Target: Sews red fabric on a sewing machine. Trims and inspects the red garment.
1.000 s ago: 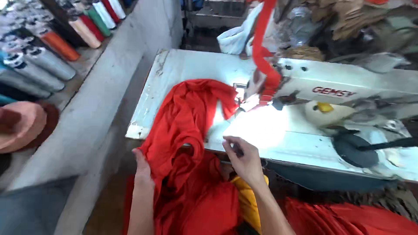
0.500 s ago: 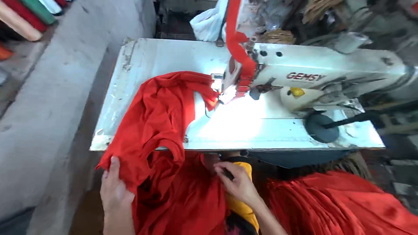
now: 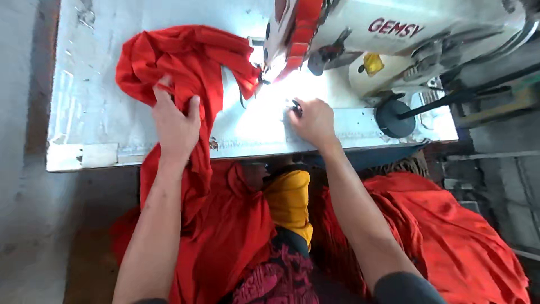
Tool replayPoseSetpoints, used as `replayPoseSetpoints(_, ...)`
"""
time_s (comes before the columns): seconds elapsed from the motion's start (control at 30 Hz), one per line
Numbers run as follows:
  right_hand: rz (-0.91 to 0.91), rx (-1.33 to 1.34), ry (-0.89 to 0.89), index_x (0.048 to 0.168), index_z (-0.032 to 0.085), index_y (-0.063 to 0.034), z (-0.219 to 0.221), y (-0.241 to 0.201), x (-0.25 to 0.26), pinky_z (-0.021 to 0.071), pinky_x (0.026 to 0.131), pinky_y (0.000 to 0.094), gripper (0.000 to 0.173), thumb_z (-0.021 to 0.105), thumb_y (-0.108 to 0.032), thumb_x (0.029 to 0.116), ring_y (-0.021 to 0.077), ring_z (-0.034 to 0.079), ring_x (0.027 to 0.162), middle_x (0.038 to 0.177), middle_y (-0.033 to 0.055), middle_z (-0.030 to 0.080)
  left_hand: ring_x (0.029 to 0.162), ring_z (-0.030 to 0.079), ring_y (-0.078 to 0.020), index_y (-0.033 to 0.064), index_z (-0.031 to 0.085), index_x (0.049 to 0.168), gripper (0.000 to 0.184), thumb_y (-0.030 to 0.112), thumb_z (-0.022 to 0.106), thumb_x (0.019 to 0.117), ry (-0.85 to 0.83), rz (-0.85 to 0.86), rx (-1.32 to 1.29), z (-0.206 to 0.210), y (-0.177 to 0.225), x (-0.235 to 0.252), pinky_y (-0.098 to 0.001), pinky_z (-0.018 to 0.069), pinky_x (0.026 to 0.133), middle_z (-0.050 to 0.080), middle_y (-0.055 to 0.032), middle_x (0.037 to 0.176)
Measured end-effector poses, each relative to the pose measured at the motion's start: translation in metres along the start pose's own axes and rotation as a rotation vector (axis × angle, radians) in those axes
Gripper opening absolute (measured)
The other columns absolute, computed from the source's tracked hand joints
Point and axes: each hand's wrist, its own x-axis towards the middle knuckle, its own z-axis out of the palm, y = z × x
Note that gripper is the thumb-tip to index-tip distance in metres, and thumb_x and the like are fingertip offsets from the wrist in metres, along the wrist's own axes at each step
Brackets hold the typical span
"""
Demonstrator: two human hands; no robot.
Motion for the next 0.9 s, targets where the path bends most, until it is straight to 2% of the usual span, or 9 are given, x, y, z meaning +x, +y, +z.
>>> replayPoseSetpoints(0.1, -0.072, -0.067, 0.047, 0.133, 0.071, -0.0187, 0.012, -0.002, 0.016, 0.0517, 0.066, 0.0630, 0.044, 0.053, -0.044, 0.1021, 0.0416, 0.071, 0.081, 0.089, 0.0167, 0.075, 0.118, 0.065, -0.0291, 0.0031, 0.042, 0.149, 0.065, 0.038, 0.062, 0.0977, 0.000, 0.032, 0.026, 0.005, -0.006, 0.017, -0.0456, 0.0511, 0.102, 0.066, -0.0209, 0.127)
replayPoseSetpoints(0.2, -0.169, -0.118, 0.101, 0.142, 0.064, -0.0281, 0.019, -0.001, 0.027, 0.0482, 0.061, 0.0572, 0.045, 0.048, -0.044, 0.1031, 0.0366, 0.069, 0.074, 0.088, 0.0114, 0.075, 0.117, 0.065, -0.0273, 0.0062, 0.049, 0.146, 0.061, 0.042, 0.059, 0.0980, 0.014, 0.033, 0.053, 0.007, -0.009, 0.019, -0.0452, 0.0498, 0.100, 0.067, -0.0184, 0.126)
replayPoseSetpoints(0.33, -0.294, -0.134, 0.216, 0.131, 0.072, -0.0248, 0.026, 0.004, 0.029, 0.0466, 0.057, 0.0513, 0.041, 0.048, -0.043, 0.1038, 0.0327, 0.069, 0.071, 0.085, 0.0087, 0.075, 0.126, 0.061, -0.0273, 0.0017, 0.052, 0.142, 0.062, 0.047, 0.057, 0.1003, -0.020, 0.055, 0.064, 0.005, -0.002, 0.016, -0.0442, 0.0459, 0.108, 0.062, -0.0223, 0.134)
replayPoseSetpoints(0.47, -0.360, -0.108, 0.251, 0.127, 0.074, -0.0222, 0.026, 0.006, 0.031, 0.0477, 0.061, 0.0496, 0.038, 0.049, -0.038, 0.1039, 0.0311, 0.070, 0.077, 0.089, 0.0084, 0.075, 0.123, 0.062, -0.0246, 0.0034, 0.055, 0.140, 0.064, 0.052, 0.056, 0.0990, -0.009, 0.042, 0.100, 0.005, -0.002, 0.016, -0.0426, 0.0470, 0.106, 0.065, -0.0200, 0.131)
replayPoseSetpoints(0.57, -0.345, -0.132, 0.297, 0.130, 0.073, -0.0217, 0.028, 0.006, 0.030, 0.0466, 0.056, 0.0486, 0.039, 0.050, -0.039, 0.1024, 0.0309, 0.068, 0.071, 0.084, 0.0087, 0.073, 0.124, 0.062, -0.0276, 0.0017, 0.055, 0.140, 0.064, 0.053, 0.055, 0.1001, 0.010, 0.046, 0.111, 0.003, 0.003, 0.015, -0.0453, 0.0460, 0.107, 0.064, -0.0222, 0.133)
replayPoseSetpoints(0.63, -0.322, -0.164, 0.332, 0.132, 0.072, -0.0229, 0.032, 0.004, 0.027, 0.0432, 0.051, 0.0476, 0.042, 0.050, -0.039, 0.1001, 0.0303, 0.064, 0.062, 0.076, 0.0083, 0.070, 0.126, 0.061, -0.0244, -0.0009, 0.055, 0.140, 0.060, 0.046, 0.055, 0.1022, 0.038, 0.066, 0.056, 0.002, 0.002, 0.014, -0.0410, 0.0451, 0.109, 0.063, -0.0219, 0.134)
replayPoseSetpoints(0.7, -0.304, -0.179, 0.266, 0.136, 0.069, -0.0263, 0.029, 0.003, 0.028, 0.0451, 0.053, 0.0504, 0.043, 0.050, -0.039, 0.0993, 0.0325, 0.066, 0.066, 0.082, 0.0096, 0.072, 0.118, 0.065, -0.0177, -0.0005, 0.057, 0.135, 0.049, 0.037, 0.056, 0.1033, 0.116, 0.105, -0.019, 0.005, -0.005, 0.014, -0.0346, 0.0496, 0.103, 0.068, -0.0171, 0.126)
replayPoseSetpoints(0.8, -0.318, -0.152, 0.214, 0.135, 0.070, -0.0270, 0.024, 0.002, 0.030, 0.0492, 0.056, 0.0528, 0.040, 0.050, -0.038, 0.1017, 0.0338, 0.070, 0.072, 0.088, 0.0100, 0.075, 0.115, 0.066, -0.0149, -0.0004, 0.059, 0.132, 0.042, 0.031, 0.057, 0.1037, 0.141, 0.110, -0.123, 0.004, -0.012, 0.013, -0.0331, 0.0511, 0.101, 0.069, -0.0150, 0.122)
replayPoseSetpoints(0.9, -0.215, -0.108, 0.116, 0.137, 0.068, -0.0284, 0.010, -0.005, 0.016, 0.0487, 0.057, 0.0559, 0.040, 0.053, -0.038, 0.1017, 0.0373, 0.068, 0.069, 0.082, 0.0126, 0.073, 0.096, 0.063, -0.0080, 0.0018, 0.061, 0.117, 0.032, 0.031, 0.053, 0.1069, 0.142, -0.065, -0.376, -0.008, -0.007, 0.004, -0.0300, 0.0520, 0.090, 0.065, -0.0058, 0.103)
